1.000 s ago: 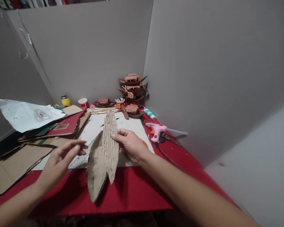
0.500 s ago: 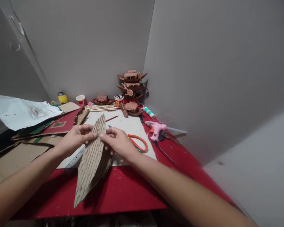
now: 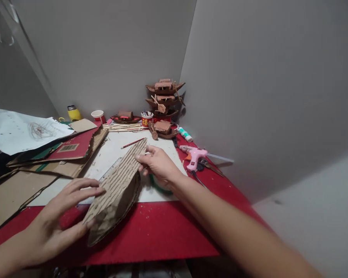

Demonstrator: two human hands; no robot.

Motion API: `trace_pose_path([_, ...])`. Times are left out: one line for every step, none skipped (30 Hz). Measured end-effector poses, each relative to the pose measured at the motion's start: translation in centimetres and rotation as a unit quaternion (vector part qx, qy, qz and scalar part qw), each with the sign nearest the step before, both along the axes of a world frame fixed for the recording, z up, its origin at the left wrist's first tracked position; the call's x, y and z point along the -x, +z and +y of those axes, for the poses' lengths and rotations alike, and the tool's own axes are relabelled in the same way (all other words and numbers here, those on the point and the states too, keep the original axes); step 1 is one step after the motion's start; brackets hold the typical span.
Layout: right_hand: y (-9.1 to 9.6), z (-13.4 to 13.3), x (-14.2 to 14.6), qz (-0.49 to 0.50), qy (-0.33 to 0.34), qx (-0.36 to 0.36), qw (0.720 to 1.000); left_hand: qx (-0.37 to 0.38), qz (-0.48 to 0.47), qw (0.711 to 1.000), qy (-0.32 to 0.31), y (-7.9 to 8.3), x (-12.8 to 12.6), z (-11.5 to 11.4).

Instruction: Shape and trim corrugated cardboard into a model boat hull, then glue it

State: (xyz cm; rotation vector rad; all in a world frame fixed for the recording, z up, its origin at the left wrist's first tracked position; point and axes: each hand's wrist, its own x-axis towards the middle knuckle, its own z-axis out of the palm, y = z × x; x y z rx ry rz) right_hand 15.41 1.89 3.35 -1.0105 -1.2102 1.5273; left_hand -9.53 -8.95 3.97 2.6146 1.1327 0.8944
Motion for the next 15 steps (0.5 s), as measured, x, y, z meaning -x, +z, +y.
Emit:
trace_pose_path([-0.1, -0.2, 0.1, -0.007, 0.011, 0.001, 1.0, -0.034, 0.009, 0.999, 0.0, -0.3, 0.1, -0.3])
trace_pose_path([-0.1, -0.4, 0.3, -0.017, 0.023, 0.0, 1.0, -0.063, 0.017, 0.998, -0.002, -0.7, 0.0, -0.4])
trace_pose_path([-0.1, -0.6, 0.4, -0.03, 0.036, -0.001, 0.999, -0.087, 0.024, 0.996, -0.012, -1.0, -0.1, -0.5])
trace_pose_path([-0.1, -0.9, 0.5, -0.045, 0.051, -0.002, 0.998, -0.106, 0.03, 0.993, -0.029, -1.3, -0.3, -0.4])
trace_pose_path([-0.2, -1.1, 0.5, -0.061, 0.062, -0.004, 0.996, -0.121, 0.036, 0.991, -0.048, -1.5, -0.4, -0.4])
trace_pose_path([-0.2, -1.3, 0.5, -0.075, 0.07, -0.009, 0.995, -0.133, 0.042, 0.988, -0.068, -1.7, -0.6, -0.4])
trace_pose_path([-0.3, -1.4, 0.4, -0.088, 0.075, -0.018, 0.993, -0.145, 0.045, 0.985, -0.082, -1.9, -0.7, -0.4])
trace_pose_path([-0.5, -1.4, 0.4, -0.097, 0.074, -0.033, 0.992, -0.158, 0.048, 0.982, -0.088, -2.1, -0.8, -0.4])
trace_pose_path([-0.7, -1.4, 0.3, -0.106, 0.067, -0.053, 0.991, -0.169, 0.05, 0.98, -0.088, -2.2, -0.9, -0.5])
trace_pose_path([-0.9, -1.4, 0.2, -0.114, 0.057, -0.073, 0.989, -0.179, 0.054, 0.979, -0.085, -2.3, -1.0, -0.6])
trace_pose_path([-1.1, -1.3, 0.2, -0.124, 0.044, -0.092, 0.987, -0.185, 0.061, 0.977, -0.083, -2.4, -1.1, -0.7])
trace_pose_path([-1.3, -1.1, 0.1, -0.135, 0.03, -0.106, 0.985, -0.187, 0.07, 0.977, -0.08, -2.5, -1.1, -0.8])
trace_pose_path([-1.5, -1.0, 0.1, -0.146, 0.016, -0.117, 0.982, -0.188, 0.079, 0.976, -0.077, -2.5, -1.2, -0.9])
trace_pose_path([-1.7, -0.9, 0.1, -0.154, 0.007, -0.123, 0.98, -0.186, 0.087, 0.976, -0.076, -2.5, -1.3, -1.0])
trace_pose_path([-1.9, -0.9, 0.1, -0.157, 0.005, -0.128, 0.979, -0.183, 0.093, 0.976, -0.076, -2.5, -1.4, -1.0])
